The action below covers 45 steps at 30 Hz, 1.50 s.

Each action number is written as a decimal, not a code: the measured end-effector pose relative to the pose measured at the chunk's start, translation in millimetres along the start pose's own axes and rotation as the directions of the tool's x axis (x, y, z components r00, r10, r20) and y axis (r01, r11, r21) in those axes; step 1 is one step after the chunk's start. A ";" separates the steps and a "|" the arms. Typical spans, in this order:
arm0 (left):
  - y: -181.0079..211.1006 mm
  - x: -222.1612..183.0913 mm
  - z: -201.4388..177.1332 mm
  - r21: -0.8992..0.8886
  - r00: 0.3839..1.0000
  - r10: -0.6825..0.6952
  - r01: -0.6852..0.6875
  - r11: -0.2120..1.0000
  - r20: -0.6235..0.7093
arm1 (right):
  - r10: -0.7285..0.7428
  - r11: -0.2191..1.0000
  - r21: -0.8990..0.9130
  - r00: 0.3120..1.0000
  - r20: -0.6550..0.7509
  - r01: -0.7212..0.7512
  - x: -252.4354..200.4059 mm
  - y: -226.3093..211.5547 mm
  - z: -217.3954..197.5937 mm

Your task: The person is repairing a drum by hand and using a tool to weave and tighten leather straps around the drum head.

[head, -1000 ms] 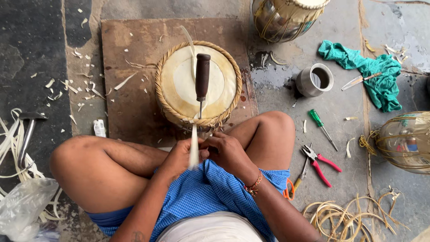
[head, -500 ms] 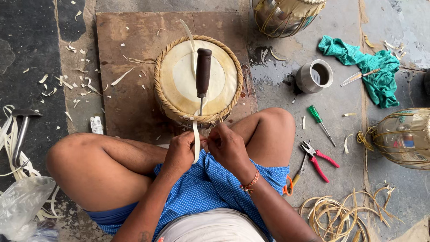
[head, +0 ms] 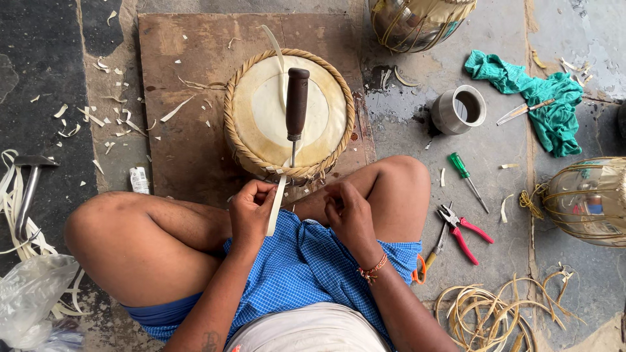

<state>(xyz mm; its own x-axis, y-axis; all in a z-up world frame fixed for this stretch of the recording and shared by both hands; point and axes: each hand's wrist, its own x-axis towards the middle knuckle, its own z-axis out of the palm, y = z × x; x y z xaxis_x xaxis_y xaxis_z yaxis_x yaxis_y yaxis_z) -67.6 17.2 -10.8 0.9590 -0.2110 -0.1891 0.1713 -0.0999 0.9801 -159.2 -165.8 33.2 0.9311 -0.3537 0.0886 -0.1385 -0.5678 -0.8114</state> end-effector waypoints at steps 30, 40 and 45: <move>23.0 4.1 15.0 0.126 0.997 0.077 -0.078 0.989 0.012 | 0.053 0.998 0.020 0.989 0.137 -0.056 4.3 -10.2 -3.5; 36.2 23.5 -7.9 0.647 0.550 0.748 -0.731 0.216 0.372 | -0.309 0.951 -0.087 0.890 -0.335 0.298 109.7 -80.4 13.8; 27.1 29.1 0.2 0.581 0.622 0.723 -0.721 0.378 0.301 | -0.193 0.957 0.156 0.939 -0.285 0.243 151.3 -88.8 61.8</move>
<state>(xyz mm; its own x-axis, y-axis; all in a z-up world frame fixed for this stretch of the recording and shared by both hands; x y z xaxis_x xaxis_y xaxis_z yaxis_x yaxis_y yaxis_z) -35.1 8.1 10.2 0.6523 -0.4962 0.5730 -0.7576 -0.4510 0.4719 14.8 -122.9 83.0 0.8050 -0.4345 0.4039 0.1466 -0.5140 -0.8452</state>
